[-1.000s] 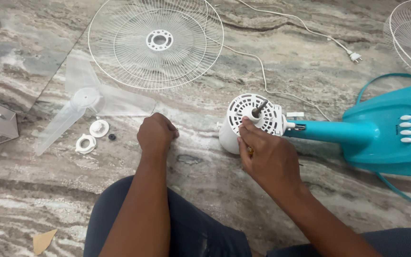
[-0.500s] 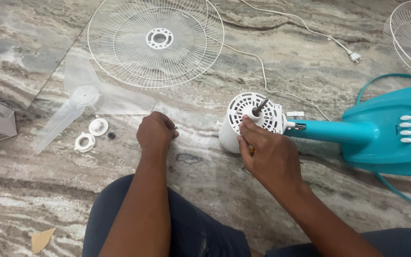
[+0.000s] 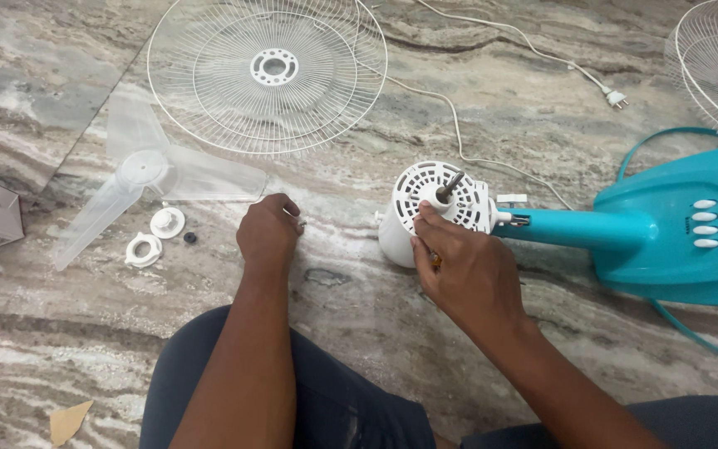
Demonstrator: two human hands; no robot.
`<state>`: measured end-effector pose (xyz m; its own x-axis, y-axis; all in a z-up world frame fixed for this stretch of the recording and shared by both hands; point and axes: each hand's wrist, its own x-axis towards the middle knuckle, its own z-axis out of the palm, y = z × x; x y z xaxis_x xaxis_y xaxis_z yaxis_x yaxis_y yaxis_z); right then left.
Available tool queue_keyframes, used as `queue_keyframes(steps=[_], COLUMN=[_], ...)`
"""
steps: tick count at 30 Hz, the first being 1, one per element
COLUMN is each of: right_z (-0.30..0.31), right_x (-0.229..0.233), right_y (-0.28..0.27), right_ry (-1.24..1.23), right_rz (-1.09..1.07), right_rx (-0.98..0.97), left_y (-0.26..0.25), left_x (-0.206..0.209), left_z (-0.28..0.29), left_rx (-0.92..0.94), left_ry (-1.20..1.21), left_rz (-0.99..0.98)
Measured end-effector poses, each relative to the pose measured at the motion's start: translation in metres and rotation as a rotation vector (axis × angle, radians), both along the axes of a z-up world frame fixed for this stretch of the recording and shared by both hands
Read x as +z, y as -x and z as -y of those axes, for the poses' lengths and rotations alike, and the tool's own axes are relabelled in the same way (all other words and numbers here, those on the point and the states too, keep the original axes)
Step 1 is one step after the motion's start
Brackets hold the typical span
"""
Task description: The person disassembles a fan by removing the front grill and then uses a screwdriver to loosen screws on the central hub. They remove the hub and continue to work on the fan's internal components.
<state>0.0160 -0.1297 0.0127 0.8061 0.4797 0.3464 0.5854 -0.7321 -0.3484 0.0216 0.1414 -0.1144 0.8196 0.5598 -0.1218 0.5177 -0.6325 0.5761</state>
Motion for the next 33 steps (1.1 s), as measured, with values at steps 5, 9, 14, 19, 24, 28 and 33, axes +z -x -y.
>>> queue_keyframes(steps=[5,9,14,19,24,28,33], right_z=[0.0,0.0,0.0,0.0,0.001,0.0,0.0], right_x=[0.0,0.0,0.0,0.0,0.001,0.002,0.004], right_y=[0.0,0.0,-0.001,-0.001,0.0,0.002,0.001], right_ry=[-0.002,-0.006,0.025,0.028,-0.007,0.01,-0.038], right_rz=[-0.002,0.022,-0.024,-0.028,0.024,-0.016,0.045], right_rx=[0.005,0.02,0.003,0.0,0.022,-0.001,0.03], left_y=[0.001,0.001,0.002,0.002,0.001,-0.002,0.005], left_x=[0.01,0.017,0.018,0.011,0.009,0.032,0.089], left_z=[0.006,0.008,0.009,0.007,0.005,0.012,0.058], left_rx=[0.012,0.04,0.033,0.019,0.025,0.03,-0.124], left_ry=[0.077,0.147,0.151,0.104,0.029,0.054,0.272], left_rz=[0.002,-0.011,0.041,0.041,0.072,0.204,0.55])
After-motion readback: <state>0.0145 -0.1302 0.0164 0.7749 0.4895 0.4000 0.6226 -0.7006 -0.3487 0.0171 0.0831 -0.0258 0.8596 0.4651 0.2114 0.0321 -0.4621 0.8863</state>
